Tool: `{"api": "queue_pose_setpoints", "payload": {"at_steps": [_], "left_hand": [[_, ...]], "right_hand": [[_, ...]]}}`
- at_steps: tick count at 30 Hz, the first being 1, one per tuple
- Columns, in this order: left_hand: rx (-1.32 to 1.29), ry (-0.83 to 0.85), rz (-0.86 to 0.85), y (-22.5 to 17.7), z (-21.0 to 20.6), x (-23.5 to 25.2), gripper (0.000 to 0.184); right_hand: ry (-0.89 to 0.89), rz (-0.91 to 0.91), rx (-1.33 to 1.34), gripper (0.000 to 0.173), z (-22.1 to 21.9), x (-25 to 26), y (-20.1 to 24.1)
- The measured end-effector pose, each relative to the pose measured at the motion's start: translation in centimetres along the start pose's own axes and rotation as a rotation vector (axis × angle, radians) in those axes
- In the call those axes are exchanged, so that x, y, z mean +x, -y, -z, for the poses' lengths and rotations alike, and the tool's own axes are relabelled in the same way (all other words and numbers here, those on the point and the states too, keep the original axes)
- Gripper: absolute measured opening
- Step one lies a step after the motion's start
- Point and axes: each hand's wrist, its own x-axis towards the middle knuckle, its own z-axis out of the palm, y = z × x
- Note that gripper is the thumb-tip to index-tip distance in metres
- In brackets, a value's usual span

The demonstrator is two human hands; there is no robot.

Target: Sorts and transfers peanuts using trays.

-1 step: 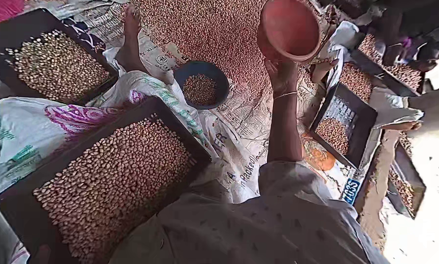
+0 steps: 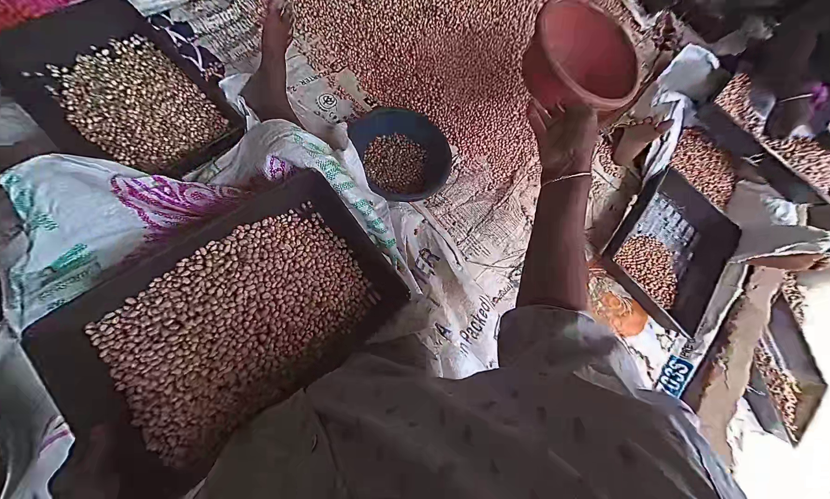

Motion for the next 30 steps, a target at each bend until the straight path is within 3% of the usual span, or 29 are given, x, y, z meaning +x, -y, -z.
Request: {"api": "queue_pose_setpoints", "payload": {"at_steps": [2,4,7,10,12,15,18,22,26,28,30], "left_hand": [[-0.11,0.066,-0.494,13.1,1.8,7.8,0.038],[-0.067,0.045,-0.365,16.8,2.4,10.4,0.048],[-0.017,0.028,-0.312,15.7,2.2,9.7,0.055],[0.007,0.029,-0.316,13.0,2.0,7.3,0.053],[-0.006,0.04,-0.332,13.0,2.1,7.2,0.05],[-0.031,0.077,-0.356,13.8,2.7,7.8,0.045],[-0.015,0.099,-0.383,14.0,2.9,8.3,0.046],[0.247,0.041,-0.43,15.0,3.1,9.7,0.064],[0.4,-0.114,-0.527,12.7,2.8,9.0,0.081],[0.311,-0.113,-0.635,10.6,2.1,8.5,0.07],[0.273,-0.023,-0.786,7.2,1.0,7.2,0.055]], "right_hand": [[0.119,-0.002,-0.116,0.03,-3.3,-2.3,-0.1],[0.342,-0.071,-0.271,0.027,-5.8,-7.4,-2.7],[0.785,-0.205,-0.602,0.032,-7.6,-16.4,-8.8],[1.024,-0.053,-0.949,0.035,-8.2,-23.0,-13.0],[0.993,0.078,-1.213,0.034,-8.6,-25.6,-12.8],[0.935,0.076,-1.345,0.034,-8.3,-27.3,-11.9],[0.897,0.105,-1.263,0.032,-6.8,-27.5,-12.6],[0.872,0.119,-1.11,0.04,-6.3,-27.0,-12.9],[0.788,0.535,-0.993,0.034,-7.4,-27.2,-12.2],[0.829,0.656,-0.938,0.021,-8.2,-27.5,-12.1],[0.977,0.595,-1.022,0.017,-9.1,-27.7,-12.1]]}}
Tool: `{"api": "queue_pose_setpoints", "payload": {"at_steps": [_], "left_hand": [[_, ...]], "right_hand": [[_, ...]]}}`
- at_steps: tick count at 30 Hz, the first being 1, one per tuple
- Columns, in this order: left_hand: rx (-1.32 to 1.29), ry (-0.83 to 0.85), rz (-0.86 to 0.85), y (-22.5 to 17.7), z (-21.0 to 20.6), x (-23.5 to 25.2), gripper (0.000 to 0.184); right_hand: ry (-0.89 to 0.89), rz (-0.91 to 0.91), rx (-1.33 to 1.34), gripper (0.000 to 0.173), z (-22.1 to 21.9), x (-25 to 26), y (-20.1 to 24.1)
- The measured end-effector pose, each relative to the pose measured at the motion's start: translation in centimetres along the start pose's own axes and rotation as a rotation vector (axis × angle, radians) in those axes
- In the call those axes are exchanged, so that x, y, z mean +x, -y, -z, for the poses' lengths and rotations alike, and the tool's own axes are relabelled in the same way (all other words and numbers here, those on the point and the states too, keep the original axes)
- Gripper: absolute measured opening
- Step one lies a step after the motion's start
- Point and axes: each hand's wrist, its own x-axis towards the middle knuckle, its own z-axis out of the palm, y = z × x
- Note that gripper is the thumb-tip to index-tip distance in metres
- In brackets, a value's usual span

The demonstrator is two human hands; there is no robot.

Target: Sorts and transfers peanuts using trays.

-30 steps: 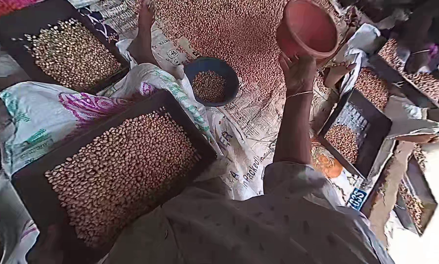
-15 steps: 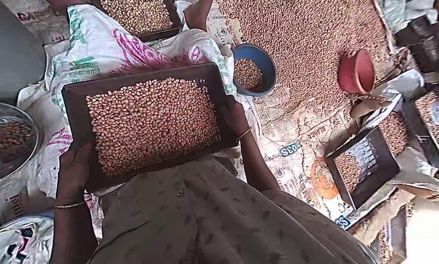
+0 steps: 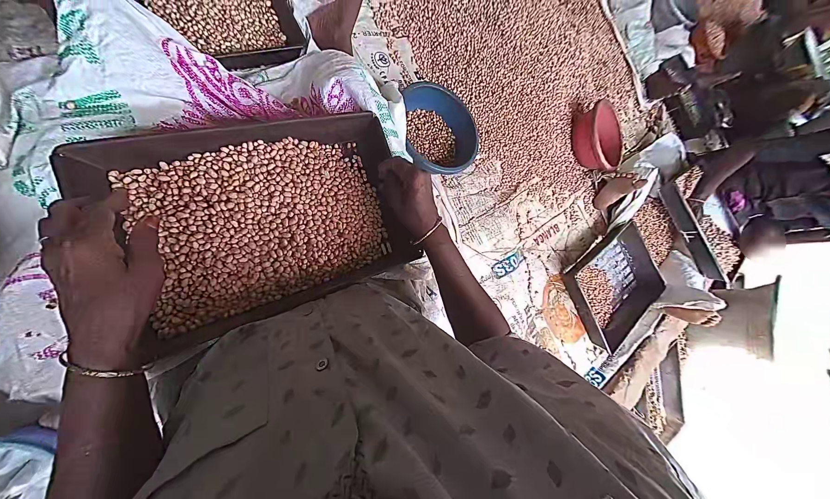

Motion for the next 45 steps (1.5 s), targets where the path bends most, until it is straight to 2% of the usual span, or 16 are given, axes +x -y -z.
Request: {"api": "queue_pose_setpoints", "payload": {"at_steps": [4,7,11,14,16,19,22,25,27,31,33,35,37,39,42,45], "left_hand": [[-0.132,0.107,-0.306,-7.7,-1.3,3.2,0.035],[-0.196,0.204,-0.368,-11.1,-3.6,5.8,0.03],[-0.17,0.349,-0.432,-13.9,-7.8,9.1,0.022],[-0.063,0.433,-0.507,-13.7,-11.9,10.5,0.017],[0.056,0.472,-0.53,-13.5,-13.8,10.8,0.018],[0.171,0.463,-0.526,-13.2,-15.2,10.6,0.02],[0.199,0.433,-0.531,-13.2,-15.7,10.5,0.021],[0.212,0.459,-0.475,-13.6,-15.5,10.5,0.022],[0.117,0.424,-0.448,-13.6,-15.0,10.4,0.02],[-0.318,0.29,-0.323,-12.9,-12.8,10.4,0.018],[-0.544,0.278,-0.201,-12.3,-11.3,10.1,0.018],[-0.859,0.319,-0.038,-11.9,-9.9,9.5,0.008],[-1.142,0.351,0.196,-11.7,-8.5,8.4,0.016],[-1.268,0.318,0.388,-11.4,-7.5,7.2,0.021],[-1.243,0.293,0.481,-9.7,-6.9,5.5,0.019],[-1.103,0.306,0.495,-8.7,-6.6,4.0,0.018]], "right_hand": [[0.402,-0.126,-0.303,0.021,-1.8,1.1,1.2],[0.496,-0.207,-0.438,0.023,-3.3,1.0,1.9],[0.446,-0.19,-0.444,0.028,-4.0,0.5,1.8],[0.371,-0.2,-0.394,0.032,-4.2,0.4,1.7],[0.229,-0.247,-0.274,0.026,-3.8,0.5,1.7],[-0.025,-0.177,-0.091,0.014,-3.9,0.4,1.0],[-0.119,-0.087,-0.002,0.008,-4.3,0.5,-0.2],[-0.079,-0.118,0.188,0.009,-4.4,0.4,-0.7],[0.026,-0.225,0.49,0.009,-3.9,0.4,-0.7],[0.22,-0.503,1.052,0.019,-1.9,-0.1,0.6],[0.251,-0.544,1.17,0.024,-1.4,-0.6,0.9],[0.244,-0.569,1.211,0.025,-1.2,-1.1,1.4],[0.24,-0.558,1.175,0.019,-1.0,-1.8,1.4],[0.281,-0.497,1.057,0.012,-1.0,-2.6,1.1],[0.447,-0.344,0.797,0.011,-1.4,-3.7,0.9],[0.513,-0.14,0.363,0.015,-2.6,-4.4,1.8]]}}
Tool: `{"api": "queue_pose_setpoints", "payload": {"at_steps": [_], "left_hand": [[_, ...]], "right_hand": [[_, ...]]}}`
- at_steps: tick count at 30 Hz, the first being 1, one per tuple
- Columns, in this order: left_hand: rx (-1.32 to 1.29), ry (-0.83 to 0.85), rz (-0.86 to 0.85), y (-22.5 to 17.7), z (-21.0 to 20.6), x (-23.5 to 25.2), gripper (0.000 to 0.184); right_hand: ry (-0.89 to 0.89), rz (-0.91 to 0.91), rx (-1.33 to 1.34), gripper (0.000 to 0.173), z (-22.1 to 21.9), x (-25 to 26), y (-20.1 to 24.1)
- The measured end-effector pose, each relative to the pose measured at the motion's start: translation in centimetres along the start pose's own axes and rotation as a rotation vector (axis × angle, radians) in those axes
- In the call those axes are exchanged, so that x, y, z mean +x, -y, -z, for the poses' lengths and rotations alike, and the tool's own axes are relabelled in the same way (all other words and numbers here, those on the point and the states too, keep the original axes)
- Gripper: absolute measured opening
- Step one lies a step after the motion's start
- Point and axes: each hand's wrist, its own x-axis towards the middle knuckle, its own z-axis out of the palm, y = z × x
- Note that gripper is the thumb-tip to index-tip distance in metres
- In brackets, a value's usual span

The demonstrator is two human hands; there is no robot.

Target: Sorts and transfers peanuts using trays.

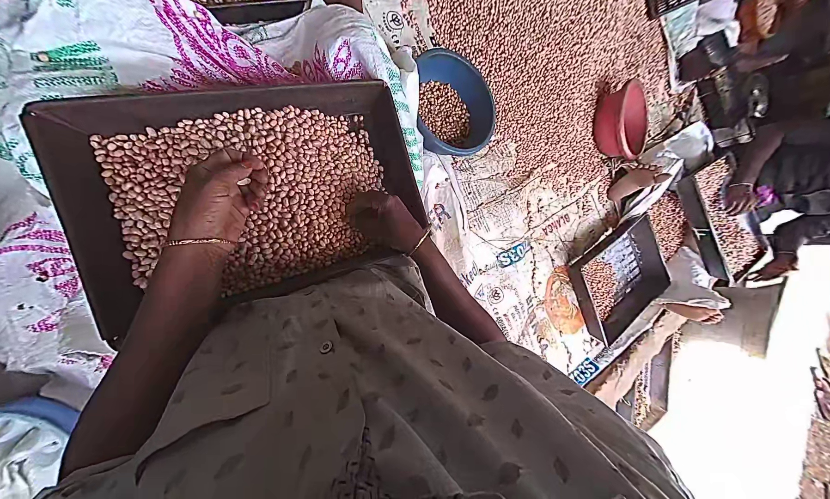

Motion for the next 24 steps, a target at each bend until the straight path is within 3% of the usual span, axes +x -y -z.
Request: {"api": "queue_pose_setpoints", "payload": {"at_steps": [3,7,10,12,16,20,22,24], "left_hand": [[0.216,0.061,-0.077,0.9,0.4,-0.9,0.017],[0.661,0.312,-0.292,1.8,0.4,-1.7,0.015],[0.889,0.447,-0.362,3.0,-0.4,-2.1,0.015],[0.994,0.472,-0.495,4.3,-1.0,-2.1,0.014],[1.236,0.468,-0.741,6.2,-1.7,-2.0,0.01],[1.385,0.455,-0.74,6.9,-2.2,-2.2,0.018],[1.406,0.453,-0.766,7.1,-2.4,-2.3,0.019],[1.415,0.472,-0.772,7.0,-2.5,-2.3,0.018]], "right_hand": [[-0.005,0.022,-0.23,0.015,-1.0,0.4,0.7],[0.006,-0.038,-0.11,0.016,-0.6,0.5,0.6],[-0.012,-0.061,0.254,0.011,-0.2,0.3,-0.2],[-0.017,-0.037,0.586,0.008,0.4,-0.1,-0.2],[-0.001,0.068,0.956,0.022,1.7,-0.4,-0.9],[-0.047,-0.061,0.765,0.02,1.7,-0.6,-0.3],[0.011,-0.119,0.551,0.011,1.3,-0.7,0.1],[0.084,-0.121,0.229,0.012,0.8,-0.5,0.3]]}}
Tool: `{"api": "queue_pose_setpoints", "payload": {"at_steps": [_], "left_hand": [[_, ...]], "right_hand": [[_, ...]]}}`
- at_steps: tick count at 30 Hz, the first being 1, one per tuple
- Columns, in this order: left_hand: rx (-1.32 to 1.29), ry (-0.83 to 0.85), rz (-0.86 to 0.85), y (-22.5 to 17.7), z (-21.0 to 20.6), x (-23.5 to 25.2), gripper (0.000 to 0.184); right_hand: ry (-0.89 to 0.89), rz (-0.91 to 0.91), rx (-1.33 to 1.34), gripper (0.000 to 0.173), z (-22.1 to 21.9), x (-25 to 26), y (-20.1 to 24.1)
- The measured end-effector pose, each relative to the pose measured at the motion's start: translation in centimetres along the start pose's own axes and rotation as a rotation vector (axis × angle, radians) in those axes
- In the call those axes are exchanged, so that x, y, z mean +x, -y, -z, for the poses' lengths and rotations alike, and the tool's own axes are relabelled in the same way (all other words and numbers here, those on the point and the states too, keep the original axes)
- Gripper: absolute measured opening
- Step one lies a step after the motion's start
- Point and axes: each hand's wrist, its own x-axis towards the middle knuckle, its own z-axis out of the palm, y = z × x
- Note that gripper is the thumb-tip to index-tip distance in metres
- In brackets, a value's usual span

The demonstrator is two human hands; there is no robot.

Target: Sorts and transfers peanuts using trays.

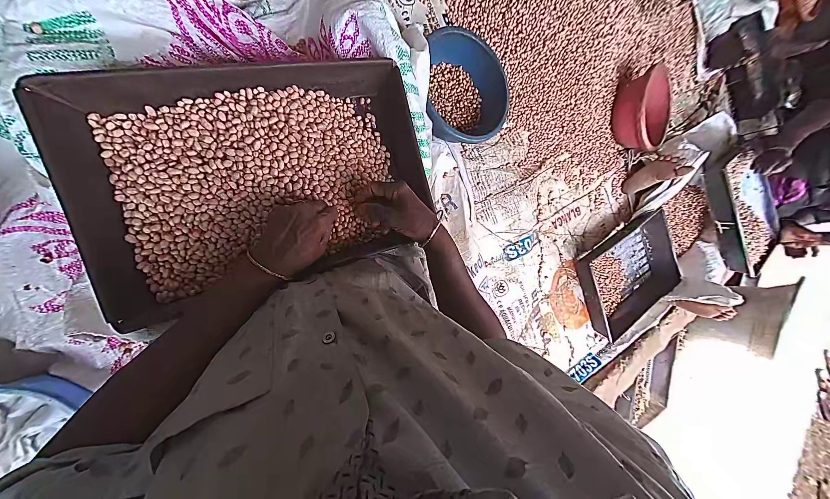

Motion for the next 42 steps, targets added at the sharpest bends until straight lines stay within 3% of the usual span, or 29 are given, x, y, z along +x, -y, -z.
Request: {"api": "queue_pose_setpoints", "payload": {"at_steps": [3,7,11,13,16,21,25,29,31,34,36,40,42], "left_hand": [[0.005,0.026,-0.004,-0.2,0.1,0.2,0.016],[-0.165,-0.053,0.072,0.1,0.2,0.4,0.014],[-0.919,-0.336,0.304,2.0,2.4,-0.2,0.012],[-1.318,-0.446,0.391,3.1,4.0,-0.9,0.023],[-1.47,-0.539,0.424,4.8,5.7,-2.5,0.032],[-1.436,-0.609,0.528,5.7,6.2,-4.5,0.031],[-1.178,-0.46,0.605,4.3,5.5,-4.0,0.023],[-0.731,-0.196,0.37,2.4,4.6,-2.1,0.014],[-0.522,-0.119,0.248,1.8,3.4,-1.1,0.013],[-0.25,-0.022,0.134,1.2,1.8,-0.1,0.011],[-0.151,0.022,0.124,0.9,1.2,0.1,0.013],[-0.159,0.024,0.157,0.8,1.1,0.3,0.016],[-0.346,-0.077,0.195,1.4,1.3,0.0,0.016]], "right_hand": [[0.059,-0.028,-0.399,0.018,-0.9,0.3,0.4],[0.09,0.028,-0.551,0.019,-1.6,0.4,-0.1],[0.1,0.051,-0.57,0.018,-1.7,0.5,-0.2],[0.099,0.052,-0.599,0.016,-1.9,0.5,-0.1],[0.111,0.036,-0.629,0.019,-1.8,0.4,0.0],[0.113,0.053,-0.581,0.019,-1.8,0.7,-0.6],[0.102,-0.027,-0.632,0.021,-2.3,0.7,0.6],[0.107,-0.059,-0.682,0.022,-2.7,0.9,1.1],[0.045,0.015,-0.527,0.019,-2.3,0.7,0.5],[-0.101,0.12,0.167,0.011,-1.0,0.2,-0.2],[-0.116,0.127,0.523,0.018,-0.2,-0.1,-0.4],[-0.143,0.011,0.65,0.034,0.2,0.7,-0.3],[-0.138,-0.057,0.677,0.045,-0.3,1.3,0.4]]}}
